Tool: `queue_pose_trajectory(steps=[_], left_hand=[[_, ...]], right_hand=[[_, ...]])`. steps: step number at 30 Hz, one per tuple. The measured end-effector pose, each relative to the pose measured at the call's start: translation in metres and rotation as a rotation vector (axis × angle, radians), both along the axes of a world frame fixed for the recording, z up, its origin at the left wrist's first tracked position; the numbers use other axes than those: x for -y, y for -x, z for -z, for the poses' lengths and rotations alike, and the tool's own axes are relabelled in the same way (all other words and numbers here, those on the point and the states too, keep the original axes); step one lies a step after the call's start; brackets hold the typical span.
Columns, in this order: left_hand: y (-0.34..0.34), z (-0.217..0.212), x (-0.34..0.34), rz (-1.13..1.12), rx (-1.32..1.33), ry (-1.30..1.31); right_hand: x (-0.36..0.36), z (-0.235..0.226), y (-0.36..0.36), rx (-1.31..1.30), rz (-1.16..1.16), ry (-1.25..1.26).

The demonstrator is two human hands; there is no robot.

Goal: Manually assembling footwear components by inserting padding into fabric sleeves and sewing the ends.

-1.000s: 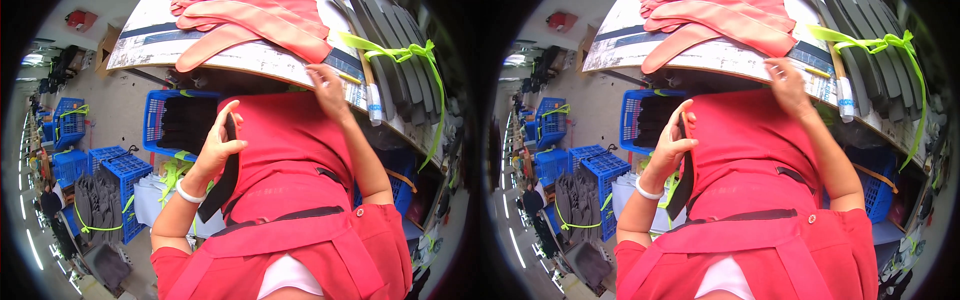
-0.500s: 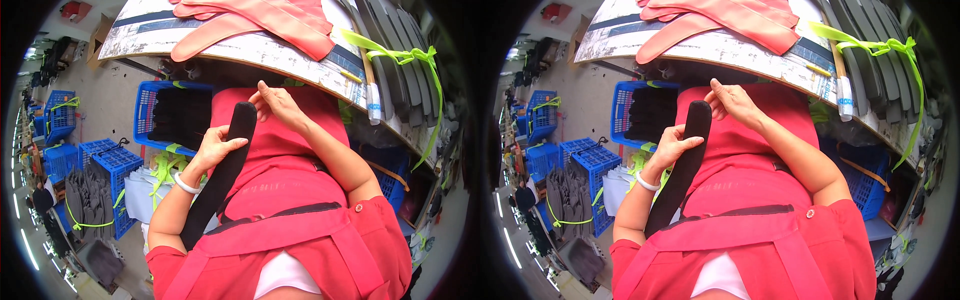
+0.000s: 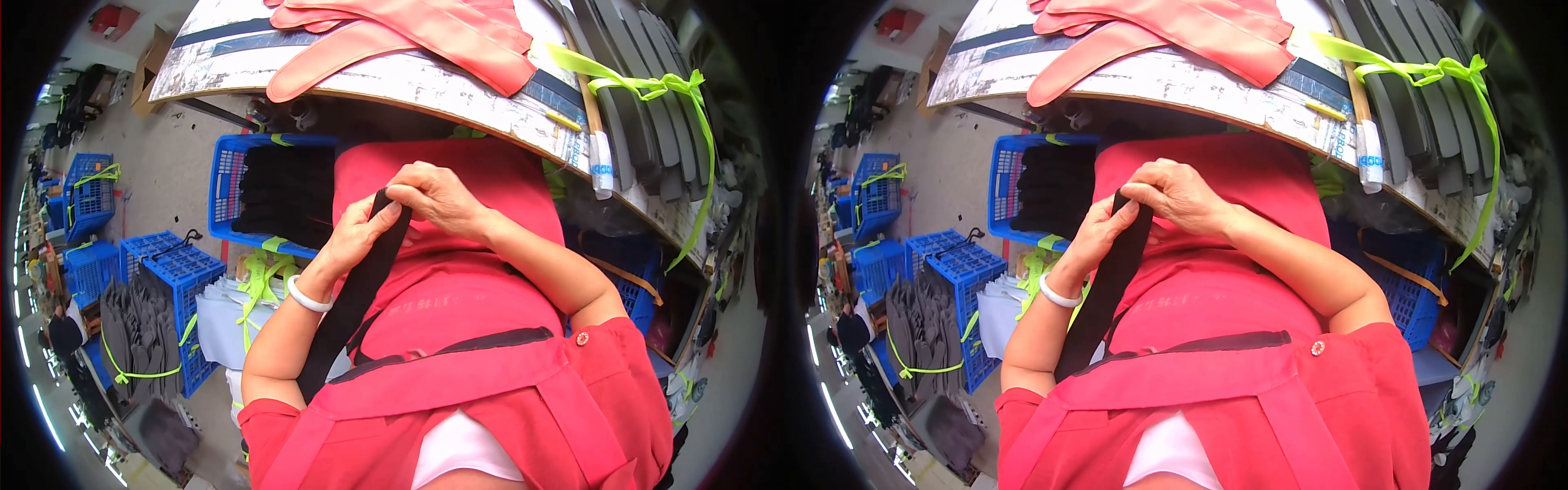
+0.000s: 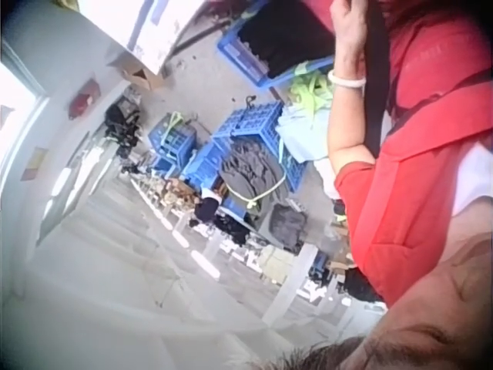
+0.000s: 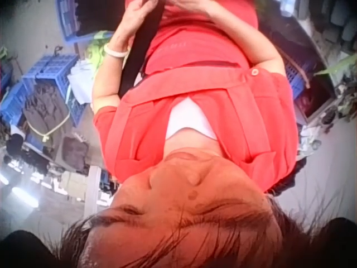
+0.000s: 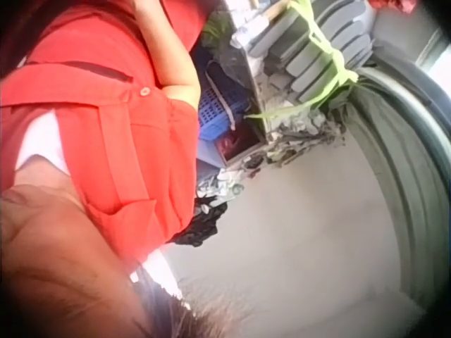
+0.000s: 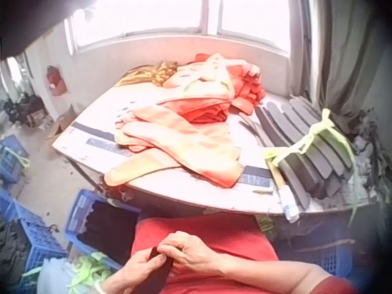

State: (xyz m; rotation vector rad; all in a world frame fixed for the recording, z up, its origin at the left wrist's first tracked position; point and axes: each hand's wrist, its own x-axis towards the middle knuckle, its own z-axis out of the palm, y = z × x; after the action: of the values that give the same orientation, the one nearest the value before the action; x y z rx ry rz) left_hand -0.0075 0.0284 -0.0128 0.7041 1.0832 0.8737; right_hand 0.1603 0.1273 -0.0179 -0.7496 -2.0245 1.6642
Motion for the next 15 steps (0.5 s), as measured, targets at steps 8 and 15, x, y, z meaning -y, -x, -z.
queue_pose_trajectory(steps=[8,15], left_hand=[[-0.006,-0.019,0.005,-0.077,0.122,-0.160],[-0.015,-0.027,0.002,-0.080,0.114,-0.257]], right_hand=[[-0.126,0.023,-0.136,0.493,0.676,-0.995],[-0.120,0.027,-0.132,0.423,0.577,-0.717]])
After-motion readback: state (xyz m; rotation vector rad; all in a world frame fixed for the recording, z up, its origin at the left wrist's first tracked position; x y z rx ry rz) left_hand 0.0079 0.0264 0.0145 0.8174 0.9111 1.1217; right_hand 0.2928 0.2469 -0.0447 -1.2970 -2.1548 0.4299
